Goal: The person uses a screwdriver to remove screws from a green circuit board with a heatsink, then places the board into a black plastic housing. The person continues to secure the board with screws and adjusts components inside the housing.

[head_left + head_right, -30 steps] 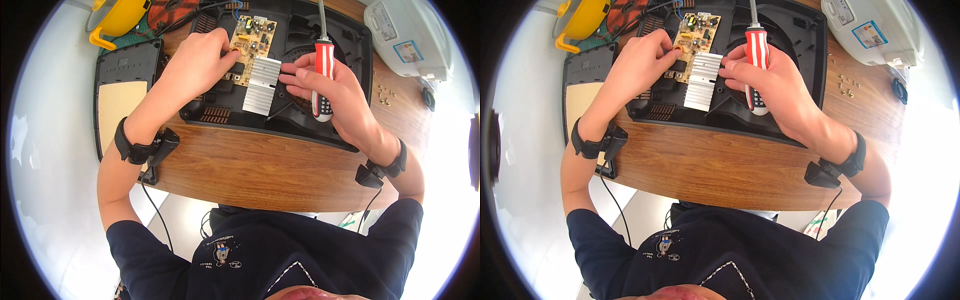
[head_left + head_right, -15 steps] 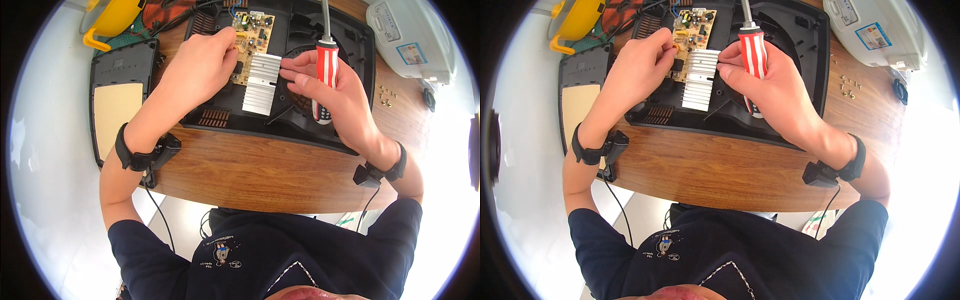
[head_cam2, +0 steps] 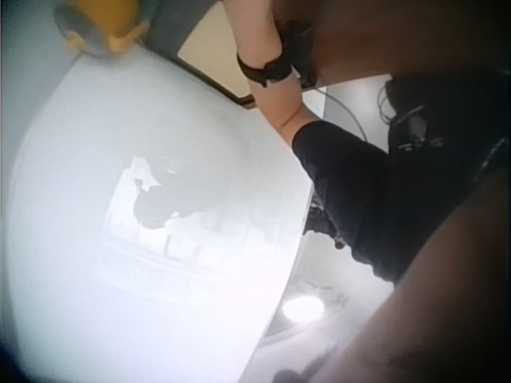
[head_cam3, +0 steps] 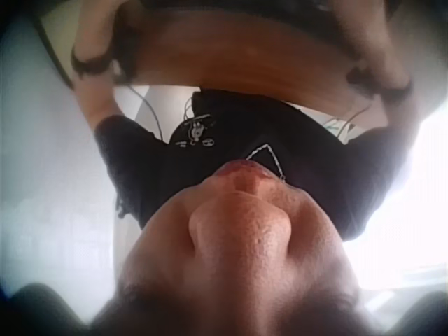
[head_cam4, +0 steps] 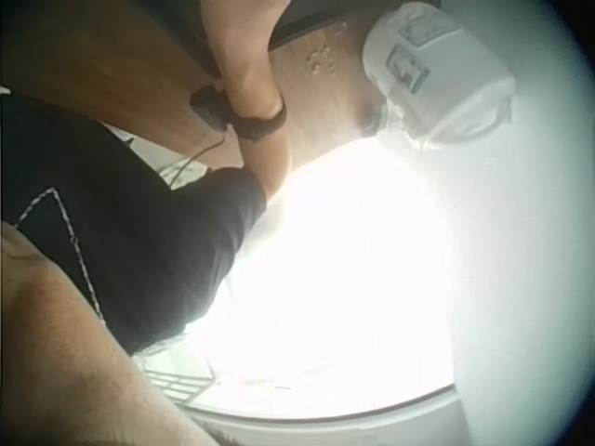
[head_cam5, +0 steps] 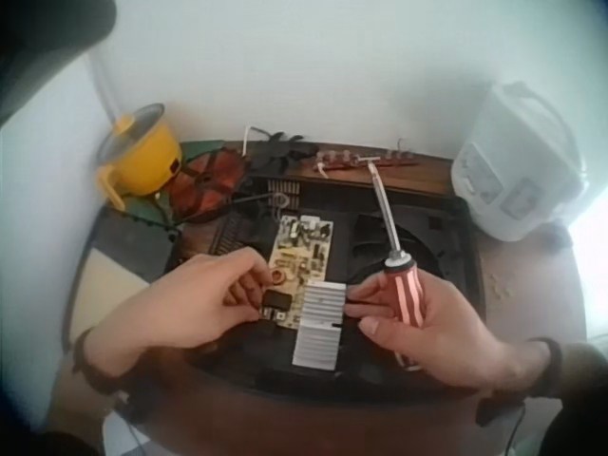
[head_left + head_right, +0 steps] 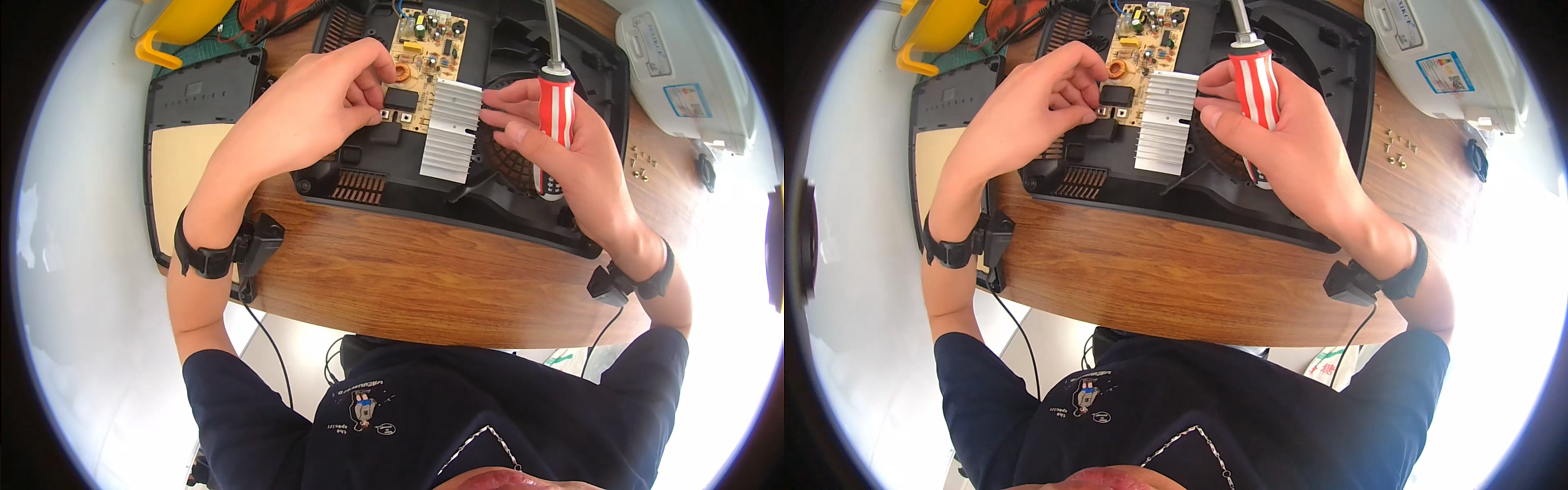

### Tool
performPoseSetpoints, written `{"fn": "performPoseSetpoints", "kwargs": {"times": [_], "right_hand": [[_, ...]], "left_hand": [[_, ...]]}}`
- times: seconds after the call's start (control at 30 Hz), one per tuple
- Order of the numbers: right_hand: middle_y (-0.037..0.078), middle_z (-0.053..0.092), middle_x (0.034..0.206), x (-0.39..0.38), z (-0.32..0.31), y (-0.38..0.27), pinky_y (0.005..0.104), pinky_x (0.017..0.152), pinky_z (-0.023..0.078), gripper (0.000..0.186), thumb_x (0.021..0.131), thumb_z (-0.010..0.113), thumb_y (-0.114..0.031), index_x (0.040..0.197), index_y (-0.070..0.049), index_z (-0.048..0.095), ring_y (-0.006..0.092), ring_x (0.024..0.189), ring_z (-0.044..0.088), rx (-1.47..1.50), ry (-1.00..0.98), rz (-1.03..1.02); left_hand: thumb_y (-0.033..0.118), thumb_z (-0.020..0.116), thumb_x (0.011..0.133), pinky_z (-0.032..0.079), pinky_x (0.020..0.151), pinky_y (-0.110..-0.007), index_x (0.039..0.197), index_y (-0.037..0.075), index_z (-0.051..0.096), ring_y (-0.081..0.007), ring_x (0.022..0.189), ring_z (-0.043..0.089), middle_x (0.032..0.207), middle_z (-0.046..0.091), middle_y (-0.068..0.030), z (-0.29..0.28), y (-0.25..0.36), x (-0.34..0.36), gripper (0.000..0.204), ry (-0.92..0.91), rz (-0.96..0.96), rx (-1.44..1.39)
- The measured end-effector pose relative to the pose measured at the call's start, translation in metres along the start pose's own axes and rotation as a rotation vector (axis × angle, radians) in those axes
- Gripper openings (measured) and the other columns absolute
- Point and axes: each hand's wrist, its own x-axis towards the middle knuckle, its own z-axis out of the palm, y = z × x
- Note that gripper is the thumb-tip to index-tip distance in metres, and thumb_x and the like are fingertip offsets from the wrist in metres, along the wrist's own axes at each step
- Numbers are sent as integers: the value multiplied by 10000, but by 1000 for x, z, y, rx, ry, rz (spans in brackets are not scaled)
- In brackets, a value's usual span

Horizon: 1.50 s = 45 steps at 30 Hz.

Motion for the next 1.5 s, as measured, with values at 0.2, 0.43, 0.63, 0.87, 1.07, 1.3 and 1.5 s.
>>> {"fn": "performPoseSetpoints", "kwargs": {"times": [0.2,0.43,0.63,0.87,1.07,1.3,1.5], "right_hand": [[275,584,1442,2,3,-1,405,1111,506,410,1031,608,-89,1385,85,494,330,1355,600,36,-6,10],[275,572,1467,3,4,3,419,1118,493,426,1022,597,-88,1398,81,492,343,1362,594,94,9,1],[273,551,1494,3,7,3,441,1128,486,442,1008,610,-99,1398,67,485,358,1374,580,104,6,22],[295,527,1515,2,7,4,446,1130,482,429,1014,597,-111,1389,58,476,367,1382,572,130,8,19],[258,580,1451,2,4,0,401,1108,504,378,1004,615,-8,1358,81,518,332,1348,606,185,47,25],[269,573,1455,4,7,4,412,1123,495,373,1010,617,-21,1357,77,521,342,1348,604,177,58,-1],[274,562,1463,3,9,7,407,1130,492,360,1018,640,-54,1338,74,533,347,1357,597,203,75,-26]], "left_hand": [[-11,791,837,587,821,-393,1157,26,566,-309,931,723,935,715,-146,1,1,-11,393,39,103,92],[-42,853,749,580,887,-365,1249,51,574,-272,969,704,1006,708,-112,10,0,-19,580,77,53,121],[-44,843,756,582,882,-374,1285,52,564,-276,974,698,1026,693,-111,14,2,-26,605,86,38,137],[-64,815,766,576,898,-372,1305,59,566,-275,1002,682,1068,660,-104,18,3,-28,606,117,57,155],[-96,786,772,573,908,-361,1299,56,568,-274,1007,681,1076,659,-105,21,0,-25,590,146,73,142],[-104,780,770,574,912,-361,1297,56,577,-265,1014,686,1085,662,-104,22,2,-24,588,191,71,140],[-105,781,765,576,915,-359,1295,59,585,-258,1013,688,1073,661,-98,22,4,-23,588,194,48,137]]}}
